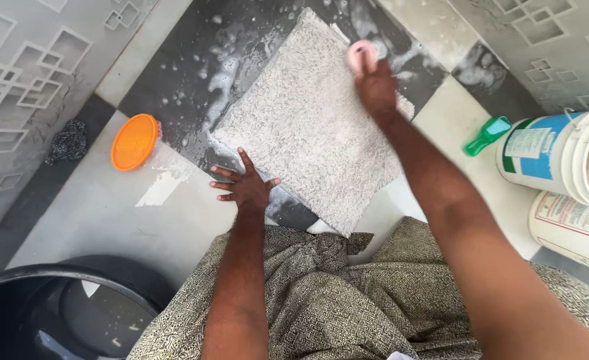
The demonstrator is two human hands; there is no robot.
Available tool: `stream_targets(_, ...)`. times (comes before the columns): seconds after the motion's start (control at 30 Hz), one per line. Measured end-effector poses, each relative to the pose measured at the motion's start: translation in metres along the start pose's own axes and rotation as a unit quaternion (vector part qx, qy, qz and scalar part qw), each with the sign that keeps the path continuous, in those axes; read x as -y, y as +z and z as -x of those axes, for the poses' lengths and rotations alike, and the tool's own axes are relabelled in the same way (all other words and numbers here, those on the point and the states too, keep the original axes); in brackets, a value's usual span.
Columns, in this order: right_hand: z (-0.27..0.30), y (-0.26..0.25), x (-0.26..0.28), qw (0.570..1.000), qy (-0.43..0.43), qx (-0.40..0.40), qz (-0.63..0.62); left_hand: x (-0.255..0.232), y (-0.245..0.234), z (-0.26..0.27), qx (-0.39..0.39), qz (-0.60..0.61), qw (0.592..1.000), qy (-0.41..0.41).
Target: The person scrubs a light-colored bath mat on a tiled floor using a pink scrubbing tool. They repeatedly rub the mat's surface, fold it to clean different sections, and work through soapy water.
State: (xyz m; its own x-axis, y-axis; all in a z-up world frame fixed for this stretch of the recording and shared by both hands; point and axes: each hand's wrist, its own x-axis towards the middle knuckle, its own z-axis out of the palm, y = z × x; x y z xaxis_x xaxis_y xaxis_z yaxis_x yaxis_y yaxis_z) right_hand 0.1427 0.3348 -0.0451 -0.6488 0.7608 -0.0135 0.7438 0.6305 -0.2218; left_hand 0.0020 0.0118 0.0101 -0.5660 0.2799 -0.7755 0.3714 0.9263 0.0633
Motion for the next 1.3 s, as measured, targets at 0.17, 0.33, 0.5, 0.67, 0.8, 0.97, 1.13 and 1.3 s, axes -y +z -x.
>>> stream_targets(0.17, 0.082, 0.0, 0.087, 0.97, -0.097, 0.196, -0.104, -0.001, -0.004, 0.003, -0.001, 0.014, 1.0, -0.004)
stream_targets(0.33, 0.08, -0.015, 0.044, 0.96, -0.206, 0.185, -0.044, 0.002, 0.003, 0.001, -0.008, 0.014, 1.0, 0.0)
stream_targets(0.5, 0.011, -0.041, -0.079, 0.999, -0.014, -0.024, 0.034, 0.001, 0.001, -0.004, -0.004, 0.023, 1.0, 0.007)
stream_targets(0.67, 0.057, -0.009, -0.009, 0.988, 0.016, 0.049, -0.143, 0.0, 0.001, 0.0, -0.004, 0.023, 1.0, 0.0)
stream_targets(0.8, 0.086, -0.03, 0.035, 0.947, -0.03, 0.241, -0.212, 0.0, 0.004, 0.0, -0.01, 0.013, 1.0, 0.005)
stream_targets(0.97, 0.048, -0.045, -0.042, 0.972, -0.094, -0.13, 0.172, 0.002, 0.008, -0.006, -0.022, 0.013, 1.0, 0.006)
stream_targets(1.13, 0.093, 0.01, 0.034, 0.981, -0.136, -0.054, -0.13, -0.003, 0.002, -0.002, -0.017, -0.004, 1.0, -0.003)
stream_targets(1.3, 0.134, 0.001, 0.08, 0.959, -0.207, 0.165, -0.104, 0.0, 0.005, -0.004, -0.015, -0.026, 1.0, 0.001)
